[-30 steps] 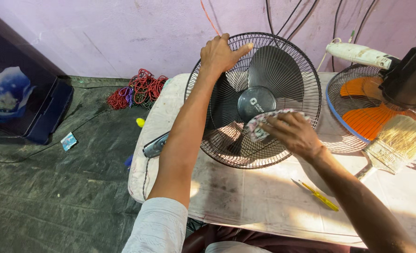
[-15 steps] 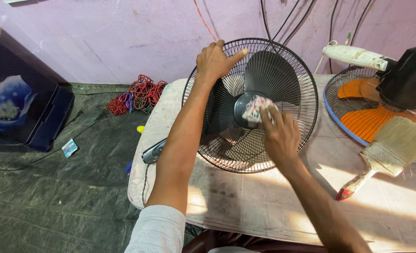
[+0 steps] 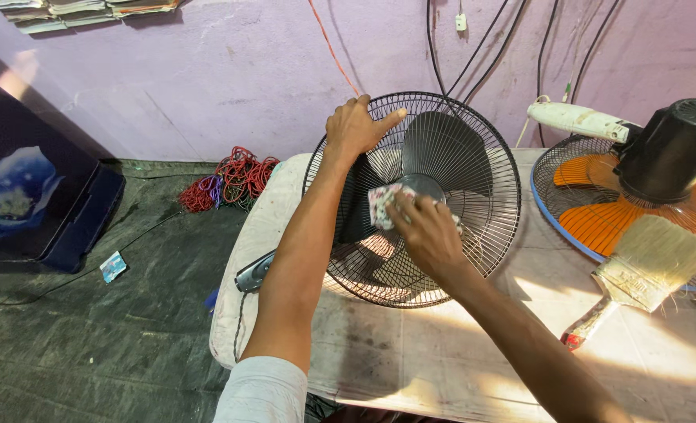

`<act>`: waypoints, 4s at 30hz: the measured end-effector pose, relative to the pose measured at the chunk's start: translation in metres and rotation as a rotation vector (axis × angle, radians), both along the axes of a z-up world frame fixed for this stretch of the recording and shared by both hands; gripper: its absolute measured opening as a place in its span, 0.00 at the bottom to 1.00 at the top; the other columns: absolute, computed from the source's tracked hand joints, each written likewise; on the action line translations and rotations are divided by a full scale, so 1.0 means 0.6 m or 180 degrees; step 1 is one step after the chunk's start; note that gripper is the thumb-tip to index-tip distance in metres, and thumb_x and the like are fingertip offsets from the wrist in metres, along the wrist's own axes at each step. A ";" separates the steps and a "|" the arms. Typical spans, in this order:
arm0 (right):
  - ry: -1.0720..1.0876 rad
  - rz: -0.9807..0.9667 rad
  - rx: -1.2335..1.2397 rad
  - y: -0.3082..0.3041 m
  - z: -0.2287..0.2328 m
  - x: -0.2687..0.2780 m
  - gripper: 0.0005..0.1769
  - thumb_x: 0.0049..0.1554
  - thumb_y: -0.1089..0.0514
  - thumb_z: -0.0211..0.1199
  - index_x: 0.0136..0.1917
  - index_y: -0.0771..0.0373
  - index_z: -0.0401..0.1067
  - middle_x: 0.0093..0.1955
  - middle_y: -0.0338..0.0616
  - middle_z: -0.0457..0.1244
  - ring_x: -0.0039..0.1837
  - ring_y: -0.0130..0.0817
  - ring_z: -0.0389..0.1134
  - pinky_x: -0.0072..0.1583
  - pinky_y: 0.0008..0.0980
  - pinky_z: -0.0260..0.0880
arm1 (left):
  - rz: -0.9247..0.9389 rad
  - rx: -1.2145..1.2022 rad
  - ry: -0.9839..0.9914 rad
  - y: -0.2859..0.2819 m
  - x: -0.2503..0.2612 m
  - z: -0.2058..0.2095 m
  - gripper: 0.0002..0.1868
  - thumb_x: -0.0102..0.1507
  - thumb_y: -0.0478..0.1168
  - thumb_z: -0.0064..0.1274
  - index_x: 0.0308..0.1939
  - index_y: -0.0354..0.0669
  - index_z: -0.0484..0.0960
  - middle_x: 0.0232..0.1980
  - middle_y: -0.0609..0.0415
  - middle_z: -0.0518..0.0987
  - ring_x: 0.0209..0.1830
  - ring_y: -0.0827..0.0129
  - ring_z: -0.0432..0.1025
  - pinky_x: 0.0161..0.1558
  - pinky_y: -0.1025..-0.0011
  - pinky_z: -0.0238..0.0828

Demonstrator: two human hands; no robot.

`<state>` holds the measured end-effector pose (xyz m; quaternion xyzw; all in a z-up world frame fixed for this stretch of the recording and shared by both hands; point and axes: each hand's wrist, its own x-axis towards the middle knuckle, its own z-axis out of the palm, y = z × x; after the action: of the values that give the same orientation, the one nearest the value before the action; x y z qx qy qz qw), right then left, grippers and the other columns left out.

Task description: The person wipes the front grill, blades, and control panel of a black table fan using a patterned cloth. They also use a yellow screwdriver to scrape the center hub of the fan. The person rotates the fan to access different areas while cleaning.

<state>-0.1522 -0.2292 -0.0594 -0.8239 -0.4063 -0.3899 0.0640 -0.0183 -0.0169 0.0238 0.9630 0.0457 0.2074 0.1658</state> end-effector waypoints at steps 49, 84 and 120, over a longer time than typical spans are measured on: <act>0.4267 0.2776 0.5325 -0.194 0.015 0.068 0.23 0.56 0.75 0.59 0.65 0.73 0.65 0.58 0.54 0.68 0.58 0.45 0.72 0.62 0.47 0.74 | -0.1552 -0.2412 0.0003 -0.245 -0.190 -0.066 0.40 0.58 0.60 0.61 0.60 0.28 0.77 0.54 0.40 0.82 0.50 0.61 0.78 0.50 0.63 0.79; 0.3817 0.1198 0.5886 -0.143 -0.073 -0.119 0.16 0.63 0.67 0.63 0.64 0.72 0.70 0.56 0.47 0.67 0.54 0.34 0.68 0.56 0.35 0.71 | -0.1519 -0.4206 0.1387 -0.252 -0.367 -0.222 0.28 0.62 0.31 0.55 0.66 0.33 0.66 0.46 0.48 0.80 0.37 0.69 0.75 0.35 0.70 0.76; 0.0687 0.0929 0.0017 -0.075 -0.063 -0.107 0.21 0.48 0.68 0.62 0.56 0.58 0.79 0.50 0.43 0.67 0.49 0.37 0.65 0.48 0.41 0.71 | -0.0700 -0.1941 0.0041 -0.169 -0.560 -0.242 0.09 0.59 0.35 0.59 0.43 0.37 0.84 0.34 0.47 0.84 0.31 0.60 0.79 0.35 0.66 0.75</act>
<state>-0.2165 -0.2743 -0.0972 -0.7931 -0.5113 -0.2869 0.1653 -0.3541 -0.1182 -0.1217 0.8695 0.0025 0.1589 0.4677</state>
